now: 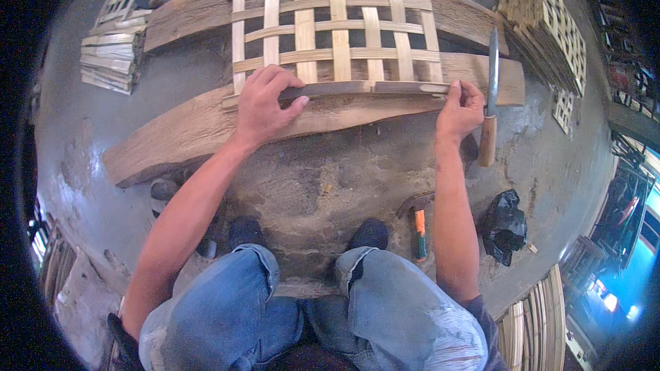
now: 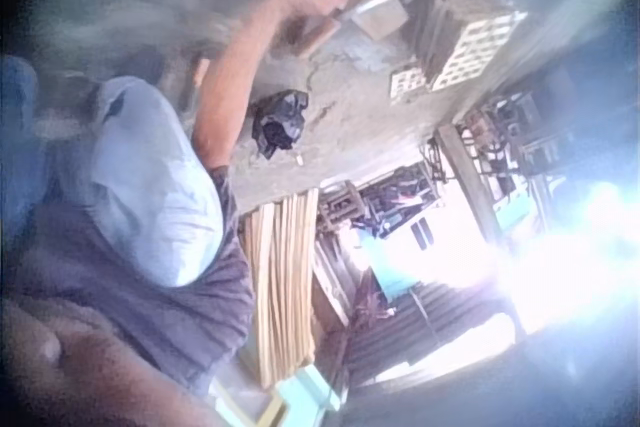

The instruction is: The person weaves thin bamboo strips into a lattice pattern on a wooden frame. They use a hammer to tap the strips into place and a knife to trim excess material, working methodically to complete the grid.

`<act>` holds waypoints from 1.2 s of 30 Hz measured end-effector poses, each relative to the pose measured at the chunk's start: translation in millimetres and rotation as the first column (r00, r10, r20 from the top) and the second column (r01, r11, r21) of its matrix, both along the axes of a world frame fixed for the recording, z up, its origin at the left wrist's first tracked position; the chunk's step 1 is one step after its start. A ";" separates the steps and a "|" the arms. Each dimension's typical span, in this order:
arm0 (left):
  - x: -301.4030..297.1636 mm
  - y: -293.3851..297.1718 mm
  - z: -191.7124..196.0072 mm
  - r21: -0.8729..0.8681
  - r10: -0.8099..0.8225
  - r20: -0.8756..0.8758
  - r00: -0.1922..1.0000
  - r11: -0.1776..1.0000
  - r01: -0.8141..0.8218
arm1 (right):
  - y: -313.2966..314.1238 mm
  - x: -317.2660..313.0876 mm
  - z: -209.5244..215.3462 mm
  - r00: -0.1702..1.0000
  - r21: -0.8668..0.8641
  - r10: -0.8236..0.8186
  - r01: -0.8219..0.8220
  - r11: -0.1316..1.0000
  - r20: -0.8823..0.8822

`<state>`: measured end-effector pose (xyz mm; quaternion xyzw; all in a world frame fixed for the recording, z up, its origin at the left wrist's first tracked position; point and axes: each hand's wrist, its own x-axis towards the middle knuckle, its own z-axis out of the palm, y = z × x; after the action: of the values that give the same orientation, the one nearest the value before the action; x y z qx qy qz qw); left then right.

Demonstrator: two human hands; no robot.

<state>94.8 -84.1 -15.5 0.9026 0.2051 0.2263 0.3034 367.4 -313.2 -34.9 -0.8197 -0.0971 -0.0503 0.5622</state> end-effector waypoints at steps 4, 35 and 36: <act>-1.3 0.4 0.7 -0.009 -0.002 -0.018 1.000 1.000 0.001 | 1.1 -2.2 -2.6 1.000 -0.006 0.008 -0.008 1.000 0.023; 1.3 0.2 5.0 0.015 0.004 0.016 1.000 1.000 -0.005 | 106.7 -103.7 55.3 0.523 -0.158 0.828 -0.852 0.500 -0.203; 1.4 0.0 4.4 0.014 0.005 0.019 1.000 1.000 -0.005 | 108.3 -104.9 53.6 0.509 -0.171 0.837 -0.860 0.481 -0.200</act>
<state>96.1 -84.1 -11.1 0.9020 0.2030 0.2369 0.2985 262.5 -204.9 18.7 -0.7292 -0.4693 0.2830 0.4096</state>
